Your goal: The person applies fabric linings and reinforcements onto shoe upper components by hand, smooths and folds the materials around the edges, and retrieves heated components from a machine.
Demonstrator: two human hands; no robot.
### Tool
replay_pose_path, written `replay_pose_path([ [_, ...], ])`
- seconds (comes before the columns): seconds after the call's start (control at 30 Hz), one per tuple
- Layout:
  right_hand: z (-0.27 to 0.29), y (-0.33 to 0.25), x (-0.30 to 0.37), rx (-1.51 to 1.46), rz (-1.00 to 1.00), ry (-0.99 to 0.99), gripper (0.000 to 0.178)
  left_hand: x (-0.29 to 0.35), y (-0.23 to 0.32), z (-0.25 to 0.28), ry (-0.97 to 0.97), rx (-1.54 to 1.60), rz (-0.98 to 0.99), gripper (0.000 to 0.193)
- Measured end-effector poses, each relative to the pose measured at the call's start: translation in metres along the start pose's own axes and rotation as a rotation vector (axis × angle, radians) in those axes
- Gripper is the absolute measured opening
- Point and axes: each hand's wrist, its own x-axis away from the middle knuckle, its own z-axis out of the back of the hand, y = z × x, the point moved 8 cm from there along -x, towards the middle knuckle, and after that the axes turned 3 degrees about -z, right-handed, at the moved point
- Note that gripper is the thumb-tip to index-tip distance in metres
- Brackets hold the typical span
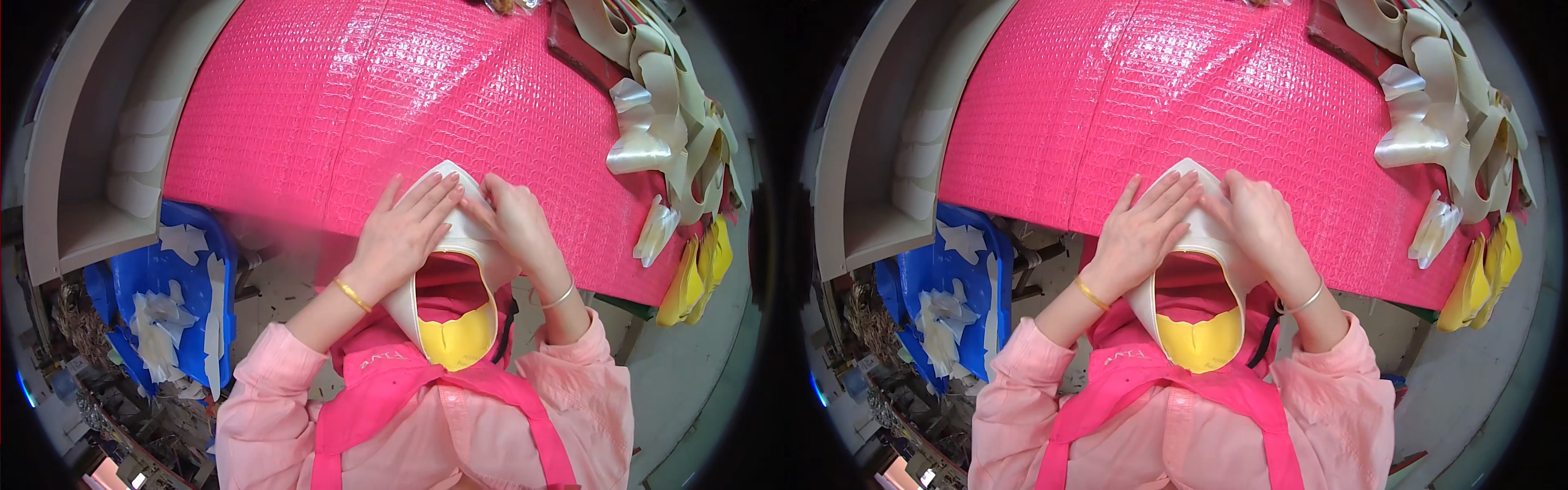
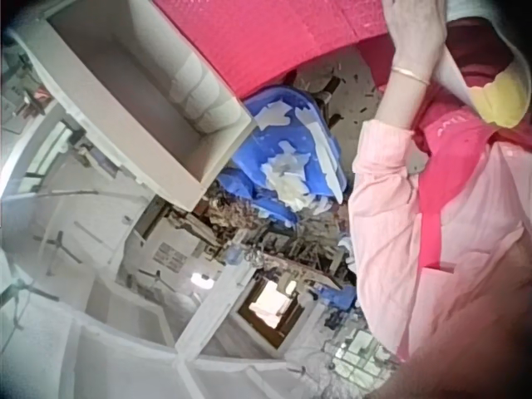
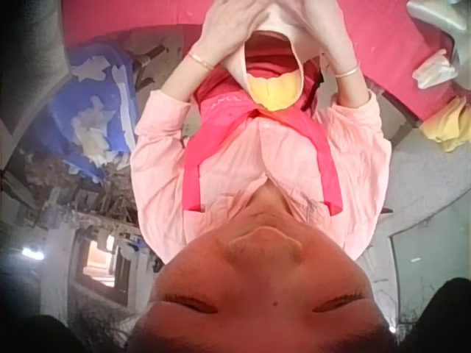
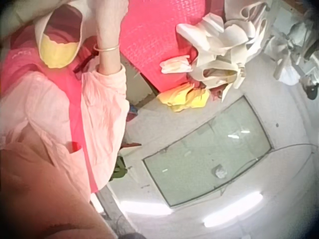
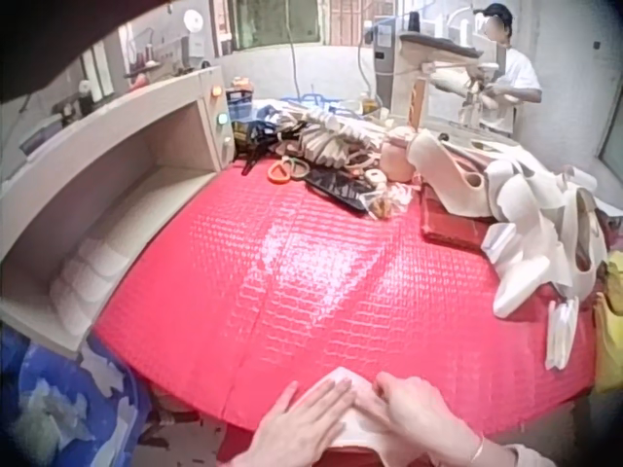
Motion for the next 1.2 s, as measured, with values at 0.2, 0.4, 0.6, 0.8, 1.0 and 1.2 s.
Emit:
replay_pose_path([
  [0.2,0.021,0.036,0.04,0.309,-0.297,-0.051,0.039,0.004,0.0,0.002,-0.019,-0.005,0.007,0.043],
  [0.4,-0.02,-0.036,0.068,0.317,0.449,-0.023,0.063,0.004,0.001,0.005,-0.019,-0.002,-0.104,0.046],
  [0.6,-0.021,-0.026,0.062,0.327,0.369,-0.062,0.061,0.077,-0.039,0.038,-0.148,-0.099,-0.245,0.038],
  [0.8,-0.014,-0.039,0.057,0.29,0.439,0.054,0.051,0.065,-0.005,0.046,0.282,0.002,-0.15,0.03],
  [1.0,-0.015,-0.039,0.058,0.257,0.409,0.053,0.051,0.052,-0.025,0.04,0.204,0.146,-0.304,0.02],
  [1.2,-0.017,-0.036,0.062,0.312,0.441,0.041,0.053,0.068,-0.018,0.039,0.09,-0.108,-0.468,0.022],
])
